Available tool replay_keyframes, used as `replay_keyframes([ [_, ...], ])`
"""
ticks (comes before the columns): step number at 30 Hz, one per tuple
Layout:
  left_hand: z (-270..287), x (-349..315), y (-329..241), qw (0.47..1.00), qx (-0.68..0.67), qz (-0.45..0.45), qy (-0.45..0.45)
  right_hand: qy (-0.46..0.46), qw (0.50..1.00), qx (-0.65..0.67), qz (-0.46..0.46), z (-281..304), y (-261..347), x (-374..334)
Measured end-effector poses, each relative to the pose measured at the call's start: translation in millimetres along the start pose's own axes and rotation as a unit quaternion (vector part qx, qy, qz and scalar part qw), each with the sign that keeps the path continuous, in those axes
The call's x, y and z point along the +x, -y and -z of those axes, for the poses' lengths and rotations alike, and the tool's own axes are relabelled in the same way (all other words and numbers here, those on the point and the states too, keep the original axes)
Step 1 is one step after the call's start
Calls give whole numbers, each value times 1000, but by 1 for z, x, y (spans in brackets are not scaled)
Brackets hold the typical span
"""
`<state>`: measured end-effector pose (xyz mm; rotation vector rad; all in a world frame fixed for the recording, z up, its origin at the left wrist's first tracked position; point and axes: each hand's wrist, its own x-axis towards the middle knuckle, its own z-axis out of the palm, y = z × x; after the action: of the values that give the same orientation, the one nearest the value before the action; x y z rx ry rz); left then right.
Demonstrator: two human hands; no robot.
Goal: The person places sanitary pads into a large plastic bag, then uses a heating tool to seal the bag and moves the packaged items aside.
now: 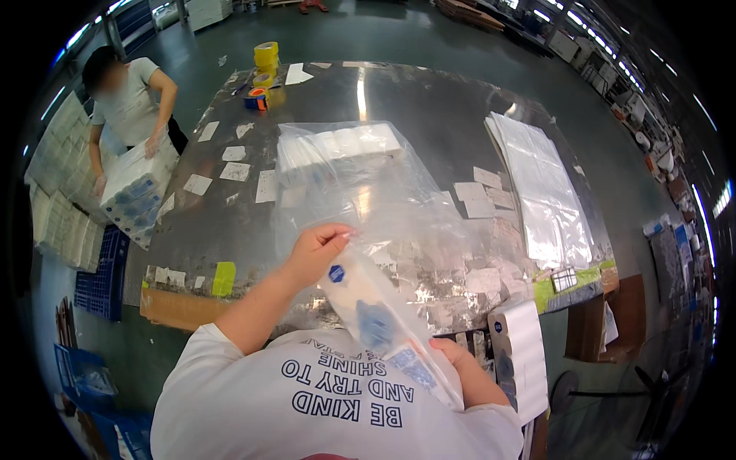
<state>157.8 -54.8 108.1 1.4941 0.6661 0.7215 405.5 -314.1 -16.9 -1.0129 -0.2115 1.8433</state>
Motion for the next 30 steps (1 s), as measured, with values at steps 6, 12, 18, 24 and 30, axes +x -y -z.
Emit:
replay_keyframes([
  [6, 0, -30, -6, 996, 74, -42, 17, 12, 997, 72, 6, -17, 17, 72],
  [12, 2, -39, -11, 996, 71, -54, 10, -70, 980, 171, 79, -45, 49, 190],
  [18, -6, -38, 5, 982, 164, -40, 84, 60, 950, -300, 59, -122, 74, 278],
  [24, 9, -31, 22, 970, 188, 17, 155, -13, 748, -560, 357, -157, 156, 344],
  [30, 21, 28, 32, 943, 307, -117, 53, -84, 546, -729, 403, -179, 259, 442],
])
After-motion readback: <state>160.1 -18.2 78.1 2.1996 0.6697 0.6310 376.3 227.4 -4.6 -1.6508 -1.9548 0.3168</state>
